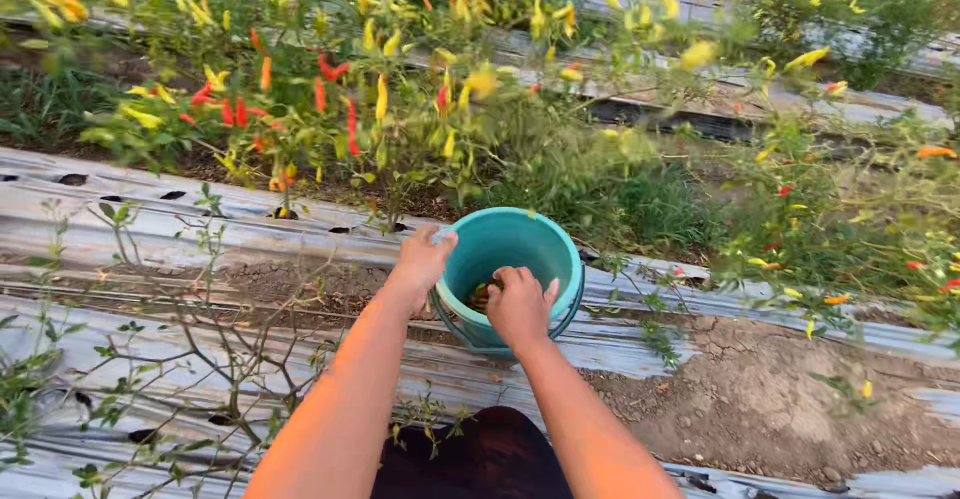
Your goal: The person harvests small chili peppers from plants in a greenhouse by hand, picking them individually and placing them into a teal bucket. The person moves along the rows, continuing to pick peppers and fill the bucket.
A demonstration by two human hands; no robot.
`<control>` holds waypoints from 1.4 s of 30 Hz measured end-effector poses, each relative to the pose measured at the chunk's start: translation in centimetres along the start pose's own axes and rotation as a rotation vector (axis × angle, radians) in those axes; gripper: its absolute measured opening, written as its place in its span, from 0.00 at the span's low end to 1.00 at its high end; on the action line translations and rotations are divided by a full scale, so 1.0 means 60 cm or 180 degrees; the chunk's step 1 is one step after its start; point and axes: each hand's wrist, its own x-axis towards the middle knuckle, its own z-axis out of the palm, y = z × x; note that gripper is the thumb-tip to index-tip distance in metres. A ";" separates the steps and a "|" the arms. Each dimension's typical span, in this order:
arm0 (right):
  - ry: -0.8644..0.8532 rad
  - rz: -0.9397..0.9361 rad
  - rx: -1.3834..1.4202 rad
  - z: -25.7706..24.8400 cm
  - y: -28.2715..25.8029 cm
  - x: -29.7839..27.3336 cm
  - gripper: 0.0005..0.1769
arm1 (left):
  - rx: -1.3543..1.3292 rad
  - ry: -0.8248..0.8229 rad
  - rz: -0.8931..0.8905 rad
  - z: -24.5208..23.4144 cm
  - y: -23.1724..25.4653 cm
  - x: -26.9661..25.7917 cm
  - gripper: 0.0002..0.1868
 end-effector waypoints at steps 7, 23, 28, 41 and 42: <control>-0.0503 -0.0217 0.1492 0.055 -0.109 0.108 0.11 | 0.0561 0.1489 0.1057 -0.146 0.043 0.014 0.11; -0.0553 -0.1467 -0.1490 0.049 -0.300 0.204 0.04 | 0.1533 0.1534 0.1346 -0.288 0.122 0.009 0.07; -0.0983 -0.0567 -0.0550 0.079 -0.280 0.176 0.06 | 0.1789 0.1906 0.2602 -0.238 0.177 -0.009 0.15; -0.2988 0.1090 0.3044 0.245 -0.183 0.138 0.08 | 0.2510 0.1415 0.0762 -0.225 0.126 0.015 0.08; -0.3070 0.1151 0.2993 0.240 -0.179 0.139 0.09 | 0.2512 0.1198 0.0457 -0.229 0.114 0.013 0.07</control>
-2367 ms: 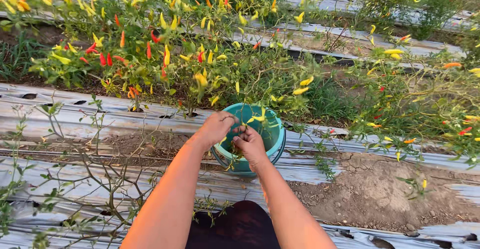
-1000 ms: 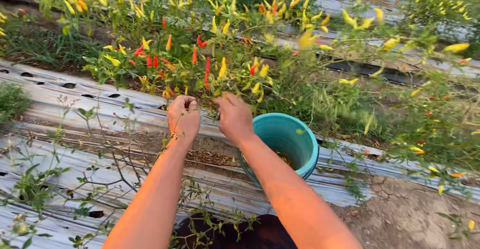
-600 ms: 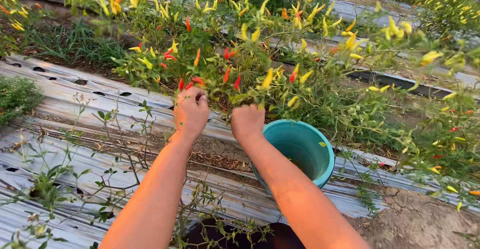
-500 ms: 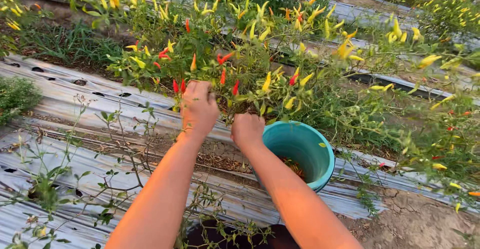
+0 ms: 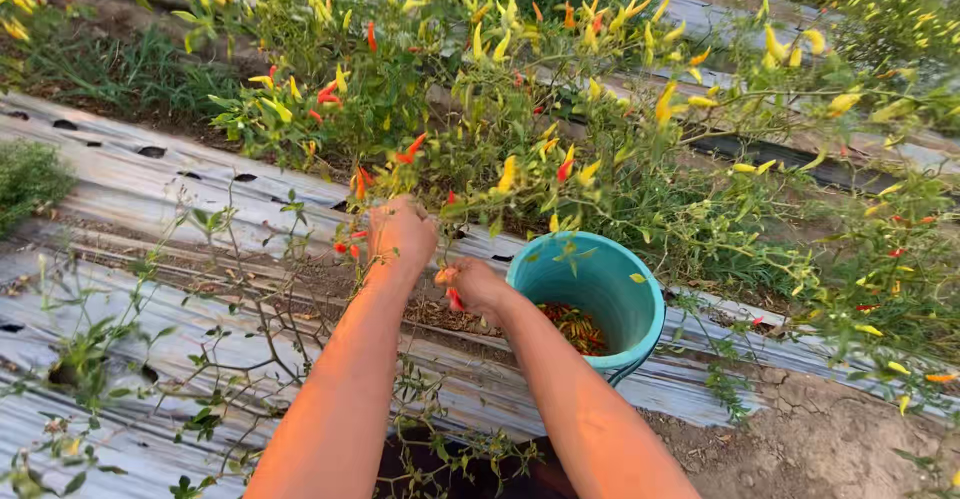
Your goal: The person harvests small chili peppers from plants in a greenhouse by hand, picking them individually and placing them into a teal bucket. The person moves along the rows, continuing to pick peppers and fill the bucket.
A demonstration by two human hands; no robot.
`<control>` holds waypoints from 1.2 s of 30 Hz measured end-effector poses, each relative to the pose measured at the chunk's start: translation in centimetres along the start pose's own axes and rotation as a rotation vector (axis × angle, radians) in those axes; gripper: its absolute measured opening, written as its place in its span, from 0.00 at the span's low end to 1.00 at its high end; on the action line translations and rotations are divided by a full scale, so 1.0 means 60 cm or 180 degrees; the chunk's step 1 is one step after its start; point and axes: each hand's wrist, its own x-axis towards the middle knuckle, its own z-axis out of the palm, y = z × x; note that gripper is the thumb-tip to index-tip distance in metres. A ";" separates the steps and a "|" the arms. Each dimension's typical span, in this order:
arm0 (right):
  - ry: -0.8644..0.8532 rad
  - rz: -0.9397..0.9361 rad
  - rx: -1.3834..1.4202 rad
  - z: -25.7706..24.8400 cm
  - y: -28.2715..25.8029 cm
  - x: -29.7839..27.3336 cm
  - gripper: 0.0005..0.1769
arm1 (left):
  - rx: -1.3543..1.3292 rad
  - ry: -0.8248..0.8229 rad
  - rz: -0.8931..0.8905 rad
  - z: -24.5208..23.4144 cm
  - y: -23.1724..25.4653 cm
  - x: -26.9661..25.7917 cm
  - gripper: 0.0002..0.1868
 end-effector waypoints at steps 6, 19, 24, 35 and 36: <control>0.0166 -0.0207 0.0141 -0.011 0.017 -0.029 0.11 | 0.0036 -0.0459 -0.0455 0.034 -0.070 -0.025 0.14; 0.0829 0.0000 0.1599 -0.057 -0.076 0.017 0.25 | 0.0403 -0.0581 0.0639 0.121 -0.115 -0.082 0.14; 0.0476 0.0681 0.0843 -0.054 -0.091 0.037 0.20 | 0.0104 -0.0598 0.0053 0.046 -0.059 -0.128 0.15; -0.0074 0.0530 0.1397 -0.075 -0.013 0.057 0.13 | -0.0102 -0.0775 -0.0085 0.021 -0.048 -0.137 0.18; 0.0221 0.0398 0.1235 -0.067 -0.011 0.040 0.14 | -0.0124 -0.0704 -0.0116 0.020 -0.048 -0.136 0.17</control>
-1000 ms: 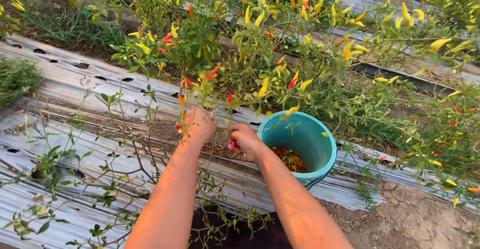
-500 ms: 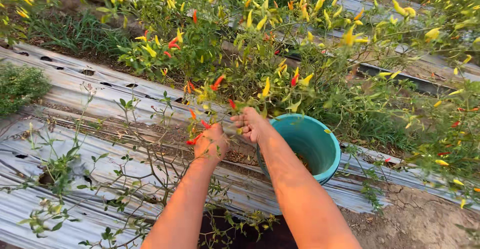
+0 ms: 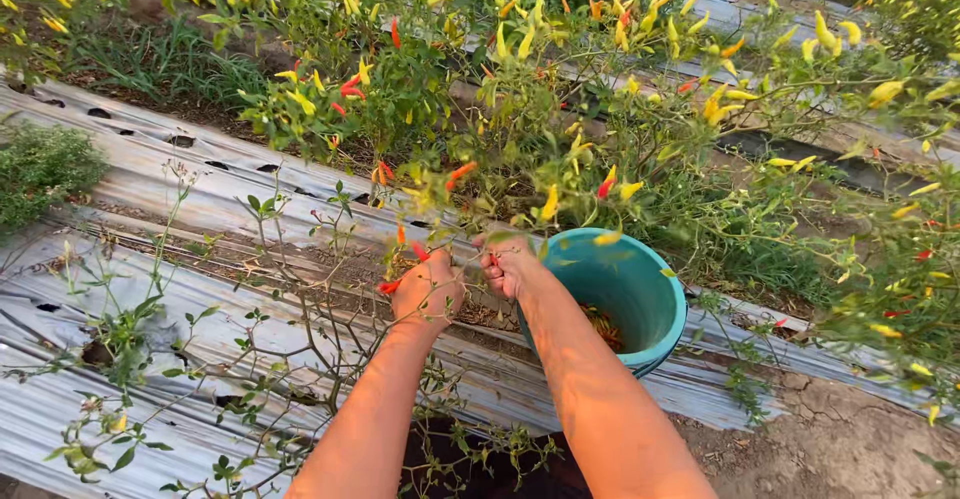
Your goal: The person harvests small chili peppers from plants in a greenhouse by hand, picking them individually and placing them into a teal bucket. The person moves along the rows, continuing to pick peppers and fill the bucket.
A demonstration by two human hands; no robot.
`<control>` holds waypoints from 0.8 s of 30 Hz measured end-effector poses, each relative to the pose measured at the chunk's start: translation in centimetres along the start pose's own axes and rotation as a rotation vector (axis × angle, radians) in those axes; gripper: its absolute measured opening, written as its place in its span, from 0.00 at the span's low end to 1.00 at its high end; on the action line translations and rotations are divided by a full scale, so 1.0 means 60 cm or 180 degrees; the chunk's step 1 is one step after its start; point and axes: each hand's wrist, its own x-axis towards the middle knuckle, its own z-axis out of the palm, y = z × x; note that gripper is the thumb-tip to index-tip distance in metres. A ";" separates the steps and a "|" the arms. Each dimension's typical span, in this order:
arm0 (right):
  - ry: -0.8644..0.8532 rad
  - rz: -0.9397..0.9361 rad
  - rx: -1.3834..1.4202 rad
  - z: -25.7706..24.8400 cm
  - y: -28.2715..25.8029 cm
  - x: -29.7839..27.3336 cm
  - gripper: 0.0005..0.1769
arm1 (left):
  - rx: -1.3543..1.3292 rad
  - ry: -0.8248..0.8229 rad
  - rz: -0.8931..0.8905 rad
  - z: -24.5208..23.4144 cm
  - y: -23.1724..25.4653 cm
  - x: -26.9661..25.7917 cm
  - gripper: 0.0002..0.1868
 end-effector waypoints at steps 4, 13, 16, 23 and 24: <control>0.0639 -0.0455 -0.0338 0.041 0.020 -0.019 0.15 | -0.0196 0.0205 -0.0055 0.005 0.001 0.006 0.15; 0.0508 -0.0496 -0.0492 0.101 0.053 -0.008 0.13 | -0.0490 0.0349 -0.0067 0.014 0.001 0.012 0.15; 0.0902 -0.0484 -0.0809 0.091 0.031 -0.040 0.21 | -0.0594 -0.0076 -0.0077 0.007 -0.002 0.007 0.19; 0.0584 -0.0907 -0.0655 0.067 -0.022 -0.110 0.12 | -0.2071 0.0149 0.0901 -0.096 -0.056 0.022 0.20; 0.0642 -0.0789 -0.0763 0.055 -0.026 -0.119 0.11 | -0.2309 0.0141 0.0413 -0.110 -0.058 0.024 0.21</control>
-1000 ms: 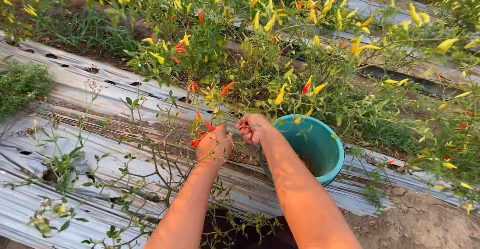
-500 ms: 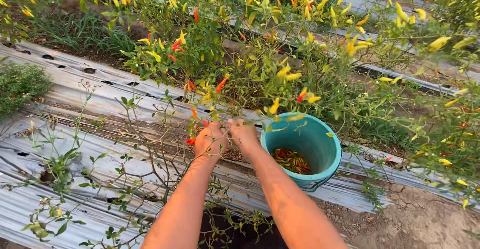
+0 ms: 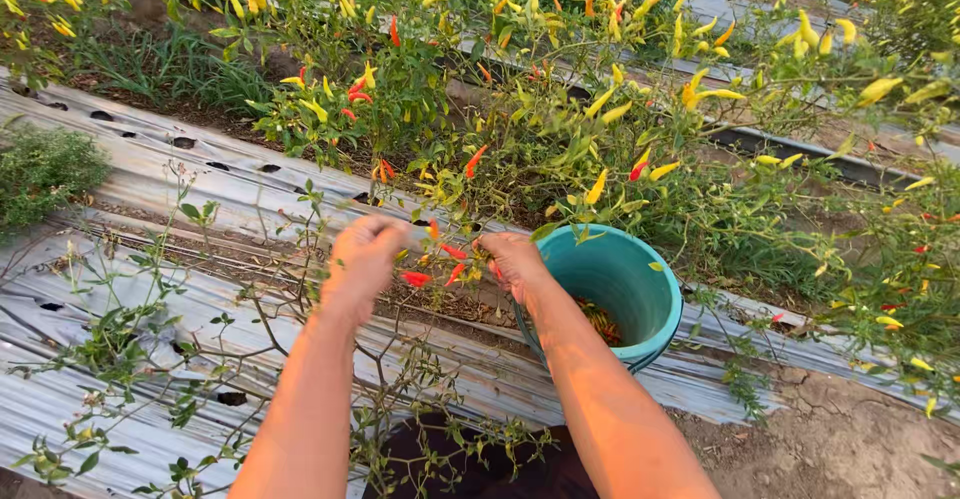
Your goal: The person harvests small chili peppers from plants in a greenhouse by hand, picking them individually and placing them into a teal bucket. The person moves along the rows, continuing to pick peppers and fill the bucket.
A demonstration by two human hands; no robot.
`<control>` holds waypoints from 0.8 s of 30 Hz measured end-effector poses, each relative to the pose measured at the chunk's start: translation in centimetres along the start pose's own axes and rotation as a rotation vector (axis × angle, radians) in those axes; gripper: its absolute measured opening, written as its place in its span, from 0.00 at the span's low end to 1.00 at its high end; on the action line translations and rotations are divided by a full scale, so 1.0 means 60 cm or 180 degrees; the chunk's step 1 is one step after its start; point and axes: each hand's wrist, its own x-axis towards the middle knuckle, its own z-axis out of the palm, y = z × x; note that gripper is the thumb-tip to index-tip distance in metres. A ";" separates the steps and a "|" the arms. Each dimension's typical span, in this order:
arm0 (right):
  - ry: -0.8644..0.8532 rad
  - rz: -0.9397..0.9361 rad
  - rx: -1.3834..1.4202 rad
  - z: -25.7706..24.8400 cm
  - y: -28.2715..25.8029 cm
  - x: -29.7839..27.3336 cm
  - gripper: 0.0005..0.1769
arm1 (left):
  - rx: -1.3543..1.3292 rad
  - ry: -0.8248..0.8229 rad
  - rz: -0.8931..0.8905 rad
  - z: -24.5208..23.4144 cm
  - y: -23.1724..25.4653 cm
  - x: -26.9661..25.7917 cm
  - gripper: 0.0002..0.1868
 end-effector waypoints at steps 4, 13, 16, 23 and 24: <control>0.0055 -0.0041 -0.0409 -0.011 0.018 -0.004 0.14 | 0.0032 0.0212 -0.1289 -0.004 0.018 0.007 0.26; 0.0006 0.0039 -0.0153 -0.024 0.047 -0.015 0.12 | 0.0350 -0.1026 -0.1720 0.059 -0.035 -0.008 0.17; -0.0322 0.0317 0.0384 -0.038 0.028 -0.041 0.16 | 0.0819 -0.1310 -0.1664 0.048 -0.034 -0.025 0.16; -0.0605 0.0688 0.0809 -0.026 0.021 -0.048 0.29 | 0.0525 -0.0941 -0.0901 0.061 -0.063 -0.033 0.12; -0.0659 0.0713 0.0824 -0.021 0.025 -0.047 0.31 | 0.0475 -0.0911 -0.0897 0.062 -0.075 -0.031 0.12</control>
